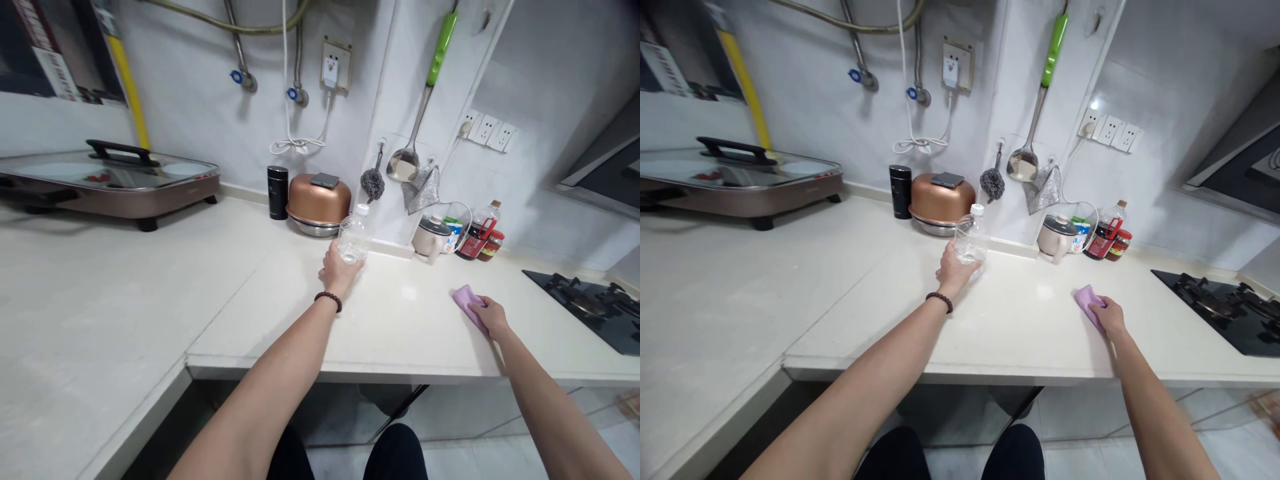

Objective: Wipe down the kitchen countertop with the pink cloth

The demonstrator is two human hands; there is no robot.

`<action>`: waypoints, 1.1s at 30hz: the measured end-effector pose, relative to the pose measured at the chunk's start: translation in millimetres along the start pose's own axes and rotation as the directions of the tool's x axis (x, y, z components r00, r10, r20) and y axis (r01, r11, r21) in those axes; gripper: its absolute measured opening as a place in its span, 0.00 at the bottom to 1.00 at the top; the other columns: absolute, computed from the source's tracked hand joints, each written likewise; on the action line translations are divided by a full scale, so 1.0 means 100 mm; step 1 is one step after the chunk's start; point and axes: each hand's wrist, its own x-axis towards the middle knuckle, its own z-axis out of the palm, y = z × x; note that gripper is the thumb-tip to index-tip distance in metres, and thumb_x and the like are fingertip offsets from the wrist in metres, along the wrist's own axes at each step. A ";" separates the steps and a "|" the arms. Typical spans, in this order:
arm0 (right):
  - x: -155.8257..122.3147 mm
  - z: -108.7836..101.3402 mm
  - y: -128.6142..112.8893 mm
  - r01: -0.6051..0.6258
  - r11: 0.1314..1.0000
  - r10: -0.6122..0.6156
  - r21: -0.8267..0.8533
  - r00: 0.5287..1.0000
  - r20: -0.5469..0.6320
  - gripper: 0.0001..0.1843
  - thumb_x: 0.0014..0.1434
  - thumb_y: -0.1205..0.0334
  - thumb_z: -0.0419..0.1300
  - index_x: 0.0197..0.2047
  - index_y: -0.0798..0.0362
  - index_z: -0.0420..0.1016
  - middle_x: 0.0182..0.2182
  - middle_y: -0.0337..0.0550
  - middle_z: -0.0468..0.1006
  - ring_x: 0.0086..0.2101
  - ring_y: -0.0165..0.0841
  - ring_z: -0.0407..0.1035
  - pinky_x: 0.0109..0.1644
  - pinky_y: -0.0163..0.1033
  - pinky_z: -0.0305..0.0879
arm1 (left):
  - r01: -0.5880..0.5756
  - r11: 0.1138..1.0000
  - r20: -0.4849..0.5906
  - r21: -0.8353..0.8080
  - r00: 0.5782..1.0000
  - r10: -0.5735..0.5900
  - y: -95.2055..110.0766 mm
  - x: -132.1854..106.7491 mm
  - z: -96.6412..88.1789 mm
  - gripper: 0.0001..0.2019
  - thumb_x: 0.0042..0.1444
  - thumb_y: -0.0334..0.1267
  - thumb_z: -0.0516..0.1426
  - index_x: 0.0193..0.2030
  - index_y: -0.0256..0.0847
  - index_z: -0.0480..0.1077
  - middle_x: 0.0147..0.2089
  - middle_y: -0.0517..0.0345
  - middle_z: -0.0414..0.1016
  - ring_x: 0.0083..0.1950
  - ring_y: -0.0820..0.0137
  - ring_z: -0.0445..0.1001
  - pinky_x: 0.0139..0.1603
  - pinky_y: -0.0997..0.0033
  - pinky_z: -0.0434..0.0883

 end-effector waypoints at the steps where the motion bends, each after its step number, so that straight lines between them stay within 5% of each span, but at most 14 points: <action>1: -0.01 -0.02 -0.02 0.005 1.000 -0.006 0.027 1.000 0.008 0.32 0.46 0.46 0.63 0.51 0.57 0.81 0.36 0.50 0.83 0.36 0.44 0.76 0.40 0.45 0.73 | -0.002 1.000 -0.001 0.001 1.000 0.002 0.00 0.00 0.00 0.43 0.50 0.47 0.70 0.71 0.54 0.56 0.69 0.48 0.72 0.70 0.51 0.69 0.65 0.50 0.66; 5: -0.01 -0.14 -0.08 0.029 0.996 -0.032 0.090 0.999 0.033 0.27 0.46 0.43 0.62 0.43 0.53 0.78 0.27 0.41 0.77 0.27 0.37 0.70 0.30 0.40 0.66 | -0.005 1.000 -0.004 0.005 1.000 0.005 0.00 0.00 0.00 0.44 0.50 0.46 0.70 0.71 0.53 0.56 0.69 0.47 0.72 0.70 0.51 0.69 0.65 0.50 0.66; 9: 0.07 -0.29 -0.21 0.129 0.990 -0.130 0.058 0.992 0.000 0.26 0.42 0.46 0.66 0.42 0.52 0.78 0.29 0.39 0.76 0.30 0.36 0.69 0.33 0.40 0.66 | -0.006 1.000 -0.008 0.008 1.000 0.006 0.00 0.02 0.01 0.44 0.51 0.47 0.70 0.71 0.53 0.56 0.69 0.46 0.71 0.71 0.51 0.68 0.66 0.49 0.66; 15: 0.16 -0.53 -0.45 0.260 0.966 -0.258 -0.010 0.962 0.086 0.41 0.46 0.53 0.66 0.65 0.51 0.75 0.36 0.40 0.78 0.35 0.36 0.71 0.42 0.41 0.68 | -0.014 1.000 -0.004 -0.007 1.000 0.014 -0.03 0.03 0.03 0.44 0.50 0.48 0.70 0.71 0.52 0.56 0.70 0.47 0.71 0.71 0.50 0.68 0.66 0.48 0.65; 19: 0.15 -0.62 -0.50 0.167 0.981 -0.148 -0.104 0.974 0.169 0.39 0.49 0.55 0.68 0.66 0.51 0.76 0.44 0.46 0.82 0.38 0.38 0.75 0.43 0.40 0.69 | -0.020 1.000 -0.010 -0.020 1.000 0.020 -0.04 0.04 0.04 0.44 0.50 0.48 0.70 0.71 0.52 0.56 0.70 0.47 0.71 0.71 0.51 0.69 0.67 0.48 0.64; 23: 0.21 -0.66 -0.50 0.039 0.983 0.009 -0.178 0.965 0.262 0.23 0.52 0.51 0.68 0.49 0.54 0.85 0.35 0.47 0.84 0.34 0.40 0.76 0.34 0.39 0.68 | -0.014 1.000 -0.012 -0.016 1.000 0.013 -0.03 0.03 0.03 0.43 0.50 0.49 0.71 0.71 0.53 0.57 0.69 0.46 0.71 0.71 0.49 0.68 0.66 0.48 0.65; 26: 0.33 -0.74 -0.57 0.089 0.983 -0.057 -0.161 0.980 0.190 0.17 0.55 0.49 0.66 0.40 0.52 0.84 0.29 0.43 0.82 0.31 0.39 0.74 0.31 0.38 0.66 | -0.016 1.000 -0.007 -0.008 1.000 0.016 -0.01 0.03 0.01 0.43 0.50 0.48 0.71 0.71 0.52 0.58 0.69 0.45 0.72 0.71 0.49 0.68 0.65 0.48 0.65; 30: 0.49 -0.97 -0.81 0.159 0.968 -0.169 -0.195 0.985 -0.031 0.21 0.56 0.48 0.64 0.47 0.51 0.85 0.32 0.42 0.83 0.32 0.38 0.74 0.32 0.37 0.65 | -0.017 1.000 0.004 -0.013 1.000 0.017 -0.01 0.02 0.00 0.44 0.51 0.47 0.71 0.71 0.49 0.57 0.68 0.43 0.72 0.70 0.49 0.69 0.64 0.48 0.65; 33: 0.41 -1.06 -0.99 0.259 0.922 -0.289 -0.289 0.955 -0.068 0.22 0.56 0.48 0.64 0.50 0.51 0.85 0.36 0.44 0.84 0.35 0.40 0.76 0.34 0.38 0.65 | -0.023 0.999 -0.001 -0.022 1.000 0.023 -0.01 0.02 0.00 0.44 0.50 0.46 0.72 0.71 0.48 0.57 0.67 0.43 0.72 0.69 0.48 0.69 0.63 0.50 0.65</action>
